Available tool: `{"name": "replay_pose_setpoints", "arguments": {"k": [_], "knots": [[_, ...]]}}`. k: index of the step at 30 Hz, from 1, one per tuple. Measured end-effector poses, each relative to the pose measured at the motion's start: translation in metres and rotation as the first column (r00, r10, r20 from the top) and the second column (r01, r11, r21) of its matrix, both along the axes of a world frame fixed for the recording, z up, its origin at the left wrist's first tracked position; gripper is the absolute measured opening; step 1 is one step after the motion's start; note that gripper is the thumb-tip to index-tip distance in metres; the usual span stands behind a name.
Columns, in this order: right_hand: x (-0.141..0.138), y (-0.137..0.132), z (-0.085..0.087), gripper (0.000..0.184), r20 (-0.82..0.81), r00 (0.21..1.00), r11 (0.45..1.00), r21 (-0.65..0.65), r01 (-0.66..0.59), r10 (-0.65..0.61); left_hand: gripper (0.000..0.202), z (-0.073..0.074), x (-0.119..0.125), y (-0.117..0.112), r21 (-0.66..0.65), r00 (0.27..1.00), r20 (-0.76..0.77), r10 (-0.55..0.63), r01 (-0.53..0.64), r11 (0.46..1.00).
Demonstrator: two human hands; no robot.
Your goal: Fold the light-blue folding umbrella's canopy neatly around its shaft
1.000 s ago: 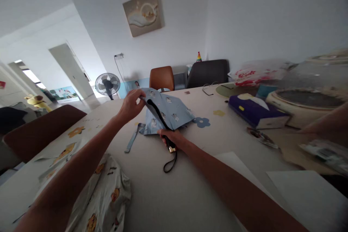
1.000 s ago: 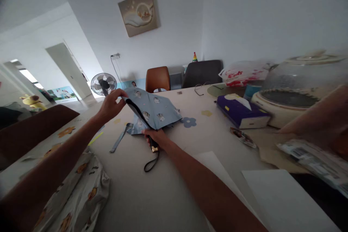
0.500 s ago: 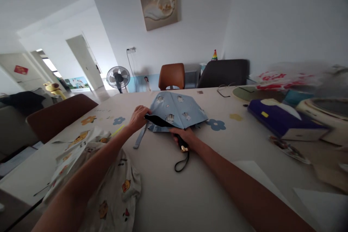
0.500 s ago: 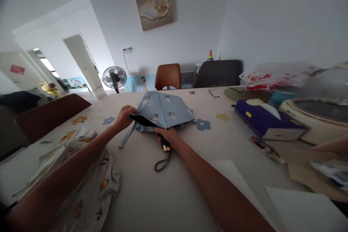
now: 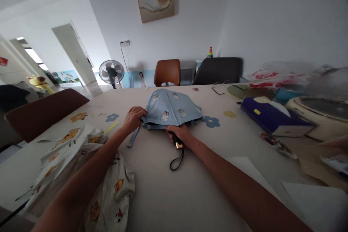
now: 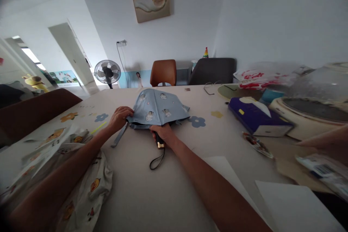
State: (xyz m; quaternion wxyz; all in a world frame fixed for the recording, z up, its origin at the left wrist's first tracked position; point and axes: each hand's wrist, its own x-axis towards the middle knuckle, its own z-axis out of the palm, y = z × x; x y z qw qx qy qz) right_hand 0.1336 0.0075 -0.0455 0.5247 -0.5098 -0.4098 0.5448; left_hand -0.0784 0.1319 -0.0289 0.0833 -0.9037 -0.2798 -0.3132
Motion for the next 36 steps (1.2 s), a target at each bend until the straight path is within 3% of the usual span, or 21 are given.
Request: {"name": "replay_pose_setpoints", "arguments": {"k": [5, 7, 10, 13, 15, 20, 29, 36], "knots": [[-0.002, -0.002, 0.000, 0.015, 0.083, 0.997, 1.000, -0.022, 0.008, -0.006, 0.036, 0.025, 0.007, -0.019, 0.038, 0.997, 0.068, 0.036, -0.039, 0.999], [-0.002, -0.002, 0.000, 0.014, 0.083, 0.997, 1.000, -0.030, 0.000, 0.003, 0.035, 0.034, 0.023, -0.036, 0.049, 0.993, 0.116, -0.037, 0.031, 0.998], [-0.004, -0.003, 0.001, 0.013, 0.082, 0.997, 0.999, -0.038, -0.002, 0.005, 0.040, 0.038, 0.054, -0.063, 0.059, 0.987, -0.039, -0.153, 0.155, 0.986], [-0.005, -0.004, 0.001, 0.010, 0.079, 0.997, 1.000, -0.010, 0.014, -0.013, 0.042, 0.031, 0.076, -0.075, 0.000, 0.956, -0.218, -0.199, 0.204, 0.979], [-0.005, -0.004, 0.001, 0.009, 0.072, 0.997, 0.999, 0.030, 0.013, -0.015, 0.040, 0.023, 0.081, -0.074, -0.059, 0.944, -0.256, -0.210, 0.201, 0.978], [-0.004, -0.005, 0.003, 0.010, 0.081, 0.995, 0.998, 0.030, -0.056, 0.053, 0.034, 0.008, 0.077, -0.061, -0.139, 0.966, -0.169, -0.194, 0.172, 0.975], [0.001, -0.008, 0.009, 0.021, 0.048, 0.995, 0.996, 0.011, -0.093, 0.093, 0.029, 0.000, 0.080, -0.058, -0.248, 0.986, 0.003, -0.164, 0.159, 0.956], [0.004, -0.004, 0.009, 0.056, -0.127, 0.983, 0.984, -0.106, -0.146, 0.133, 0.030, -0.010, 0.080, -0.054, -0.232, 0.982, 0.051, -0.183, 0.190, 0.954]]}}
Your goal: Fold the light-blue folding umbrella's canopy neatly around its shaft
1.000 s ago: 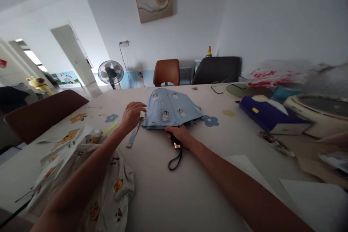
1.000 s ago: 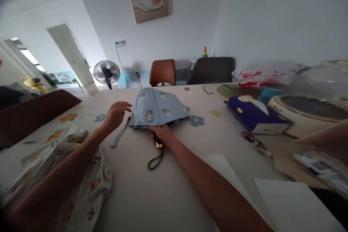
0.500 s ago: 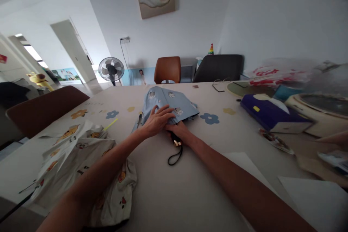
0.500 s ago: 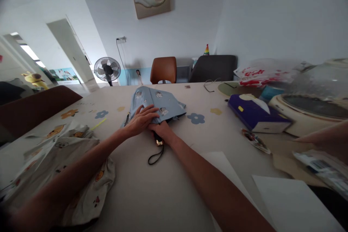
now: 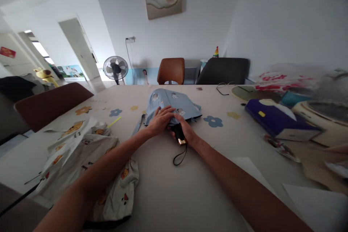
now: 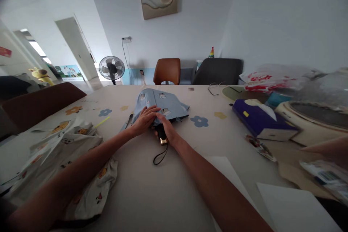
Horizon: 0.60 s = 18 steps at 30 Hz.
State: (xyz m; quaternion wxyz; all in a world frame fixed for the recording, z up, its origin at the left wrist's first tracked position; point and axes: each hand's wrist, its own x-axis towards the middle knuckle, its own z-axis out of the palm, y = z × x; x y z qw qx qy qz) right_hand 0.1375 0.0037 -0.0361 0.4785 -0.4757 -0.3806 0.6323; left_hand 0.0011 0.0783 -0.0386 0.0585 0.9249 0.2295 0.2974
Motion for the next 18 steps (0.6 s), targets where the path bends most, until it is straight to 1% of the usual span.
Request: {"name": "replay_pose_setpoints", "arguments": {"k": [2, 3, 6, 8, 11, 14, 16, 18], "knots": [[-0.001, 0.002, 0.000, 0.060, -0.008, 1.000, 0.999, -0.037, 0.010, -0.010, 0.029, -0.002, 0.000, 0.001, 0.007, 1.000, 0.010, -0.003, 0.003, 1.000], [-0.001, 0.003, 0.000, 0.059, 0.004, 1.000, 0.999, -0.039, 0.022, -0.022, 0.029, -0.003, 0.001, 0.001, 0.007, 1.000, 0.013, -0.005, 0.005, 1.000], [-0.001, 0.005, -0.004, 0.046, 0.050, 0.997, 0.999, 0.003, 0.054, -0.054, 0.030, -0.004, 0.001, 0.000, -0.018, 0.999, 0.045, -0.007, 0.008, 1.000], [-0.001, 0.006, -0.008, 0.038, 0.057, 0.997, 0.998, 0.025, 0.052, -0.053, 0.032, -0.005, 0.000, 0.000, -0.038, 0.996, 0.094, 0.001, 0.003, 0.999], [0.000, 0.008, -0.011, 0.035, 0.051, 0.997, 0.998, 0.026, 0.058, -0.059, 0.038, -0.009, -0.003, 0.001, -0.025, 0.985, 0.173, 0.025, -0.021, 0.999], [0.001, 0.007, -0.010, 0.034, 0.060, 0.994, 0.995, 0.025, 0.094, -0.095, 0.040, -0.016, -0.011, 0.002, -0.005, 0.972, 0.219, 0.080, -0.081, 0.997], [0.001, 0.006, -0.008, 0.033, 0.060, 0.992, 0.993, 0.027, 0.111, -0.112, 0.039, -0.020, -0.019, 0.000, -0.012, 0.971, 0.210, 0.114, -0.114, 0.993], [0.001, 0.005, -0.007, 0.033, 0.057, 0.992, 0.993, 0.022, 0.116, -0.117, 0.039, -0.023, -0.027, -0.002, -0.019, 0.977, 0.174, 0.122, -0.120, 0.993]]}}
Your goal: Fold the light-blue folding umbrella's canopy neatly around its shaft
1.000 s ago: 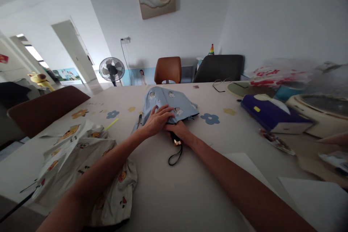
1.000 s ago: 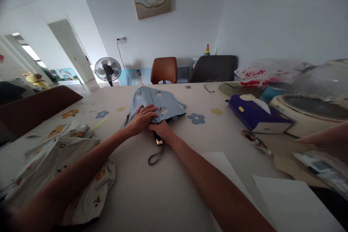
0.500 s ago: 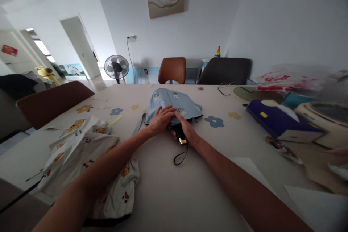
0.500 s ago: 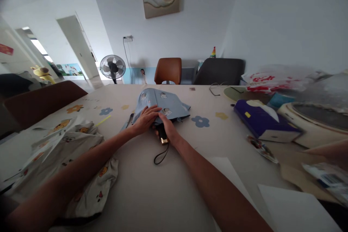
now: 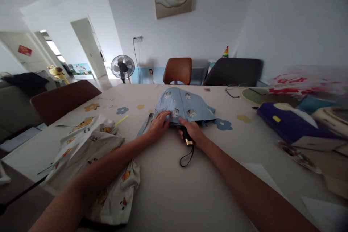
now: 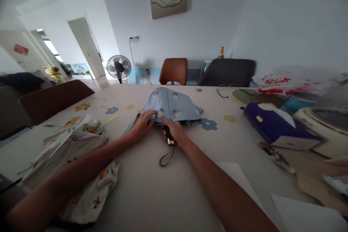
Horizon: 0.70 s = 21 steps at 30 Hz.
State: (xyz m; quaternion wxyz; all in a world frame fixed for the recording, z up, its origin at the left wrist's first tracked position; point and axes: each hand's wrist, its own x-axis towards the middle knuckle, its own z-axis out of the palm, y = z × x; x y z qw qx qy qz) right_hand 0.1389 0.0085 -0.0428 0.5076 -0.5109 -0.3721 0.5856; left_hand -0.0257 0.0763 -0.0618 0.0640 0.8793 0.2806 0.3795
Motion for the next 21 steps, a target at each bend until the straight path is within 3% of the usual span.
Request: {"name": "replay_pose_setpoints", "arguments": {"k": [7, 14, 21], "knots": [[0.002, 0.002, -0.004, 0.034, 0.003, 1.000, 1.000, -0.015, -0.001, 0.001, 0.034, -0.002, -0.035, 0.008, 0.040, 0.999, -0.045, 0.001, 0.001, 0.999], [0.002, 0.007, -0.011, 0.028, -0.072, 0.996, 0.998, 0.033, 0.058, -0.056, 0.031, -0.002, -0.086, 0.043, 0.029, 0.992, -0.057, 0.111, -0.110, 0.994], [0.003, 0.008, -0.010, 0.033, -0.068, 0.996, 0.998, 0.000, 0.061, -0.061, 0.030, -0.003, -0.135, 0.081, -0.088, 0.968, -0.035, 0.250, -0.252, 0.964]]}}
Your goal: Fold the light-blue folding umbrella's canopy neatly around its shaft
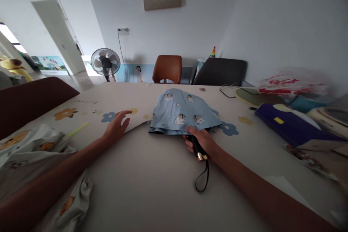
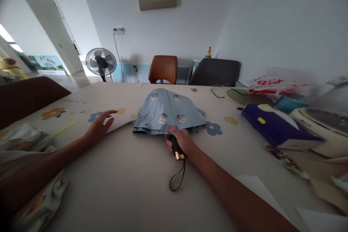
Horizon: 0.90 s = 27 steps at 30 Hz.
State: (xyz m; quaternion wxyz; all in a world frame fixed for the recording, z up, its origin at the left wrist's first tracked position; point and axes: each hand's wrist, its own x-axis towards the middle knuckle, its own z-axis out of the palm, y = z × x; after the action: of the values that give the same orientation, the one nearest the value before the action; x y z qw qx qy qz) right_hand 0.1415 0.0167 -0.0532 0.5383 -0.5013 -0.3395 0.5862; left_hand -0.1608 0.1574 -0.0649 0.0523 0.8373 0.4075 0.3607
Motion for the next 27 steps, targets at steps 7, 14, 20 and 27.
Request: {"name": "replay_pose_setpoints", "arguments": {"k": [7, 14, 20, 27], "knots": [[0.000, 0.001, 0.002, 0.035, 0.006, 1.000, 1.000, -0.025, 0.013, -0.013, 0.029, 0.000, -0.038, 0.025, -0.018, 0.997, -0.005, 0.074, -0.074, 0.997], [-0.002, 0.001, 0.001, 0.034, -0.030, 0.999, 0.999, -0.001, 0.035, -0.035, 0.028, -0.006, -0.042, 0.027, 0.052, 0.994, -0.098, 0.039, -0.034, 0.998], [-0.005, -0.002, 0.001, 0.033, 0.006, 0.999, 0.996, 0.084, 0.043, -0.043, 0.027, -0.006, -0.040, 0.021, 0.107, 0.972, -0.200, 0.120, -0.101, 0.989], [-0.009, -0.008, 0.004, 0.034, 0.117, 0.992, 0.995, 0.090, 0.036, -0.047, 0.028, 0.020, 0.039, 0.002, 0.027, 0.989, 0.038, 0.145, -0.146, 0.989]]}}
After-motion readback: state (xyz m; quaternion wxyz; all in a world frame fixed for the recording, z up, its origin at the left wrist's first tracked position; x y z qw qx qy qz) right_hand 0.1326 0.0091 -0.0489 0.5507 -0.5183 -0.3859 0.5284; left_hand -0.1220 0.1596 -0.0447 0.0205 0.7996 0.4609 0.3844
